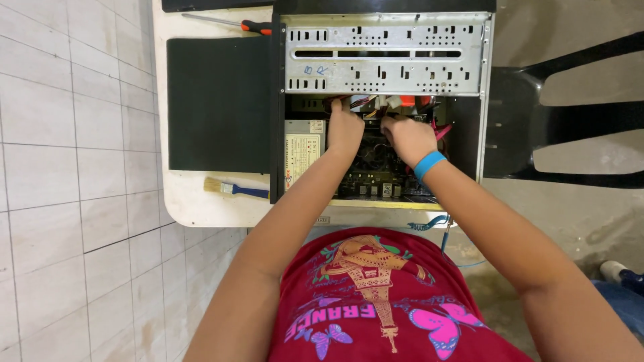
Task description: Disassembling, cleaning, and manipulating internal components of a desktop computer tower using tools and an anti-static wrist strap.
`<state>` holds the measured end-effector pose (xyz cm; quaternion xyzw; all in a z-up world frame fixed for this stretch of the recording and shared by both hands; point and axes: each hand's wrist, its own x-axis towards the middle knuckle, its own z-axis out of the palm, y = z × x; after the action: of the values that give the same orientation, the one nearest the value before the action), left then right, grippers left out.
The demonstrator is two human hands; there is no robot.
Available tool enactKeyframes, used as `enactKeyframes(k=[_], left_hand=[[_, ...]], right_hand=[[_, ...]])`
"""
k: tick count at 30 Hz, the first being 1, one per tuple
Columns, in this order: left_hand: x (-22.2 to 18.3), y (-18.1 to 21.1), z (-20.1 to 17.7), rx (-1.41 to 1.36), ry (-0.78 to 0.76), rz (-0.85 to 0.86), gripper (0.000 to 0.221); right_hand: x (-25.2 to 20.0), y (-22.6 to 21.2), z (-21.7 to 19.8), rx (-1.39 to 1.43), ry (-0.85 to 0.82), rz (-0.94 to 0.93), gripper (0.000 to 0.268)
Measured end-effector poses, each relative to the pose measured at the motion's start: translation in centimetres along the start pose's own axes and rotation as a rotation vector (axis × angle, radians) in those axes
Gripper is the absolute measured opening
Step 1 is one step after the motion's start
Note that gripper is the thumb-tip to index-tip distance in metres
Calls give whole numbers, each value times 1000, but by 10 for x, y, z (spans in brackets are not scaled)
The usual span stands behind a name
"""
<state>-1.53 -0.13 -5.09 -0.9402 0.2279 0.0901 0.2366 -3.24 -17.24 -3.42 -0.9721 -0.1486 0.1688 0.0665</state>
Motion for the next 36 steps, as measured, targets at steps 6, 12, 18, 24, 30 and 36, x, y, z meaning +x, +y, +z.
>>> enactKeyframes(k=[6, 12, 18, 24, 30, 36], left_hand=[[1, 3, 11, -49, 48, 15, 28], [-7, 0, 12, -108, 249, -39, 38], [-34, -29, -30, -185, 744, -94, 37], [-84, -75, -88, -310, 837, -137, 4], [-137, -134, -115, -824, 800, -57, 9], [-176, -186, -103, -1857, 592, -341, 17]], right_hand=[[4, -6, -3, -35, 37, -23, 17], [13, 1, 6, -23, 33, -10, 17], [2, -4, -16, 27, 70, -24, 19], [-30, -26, -75, 441, 238, -155, 17], [-79, -44, -127, 568, 468, -404, 14], [-143, -41, -141, 769, 658, -266, 19]])
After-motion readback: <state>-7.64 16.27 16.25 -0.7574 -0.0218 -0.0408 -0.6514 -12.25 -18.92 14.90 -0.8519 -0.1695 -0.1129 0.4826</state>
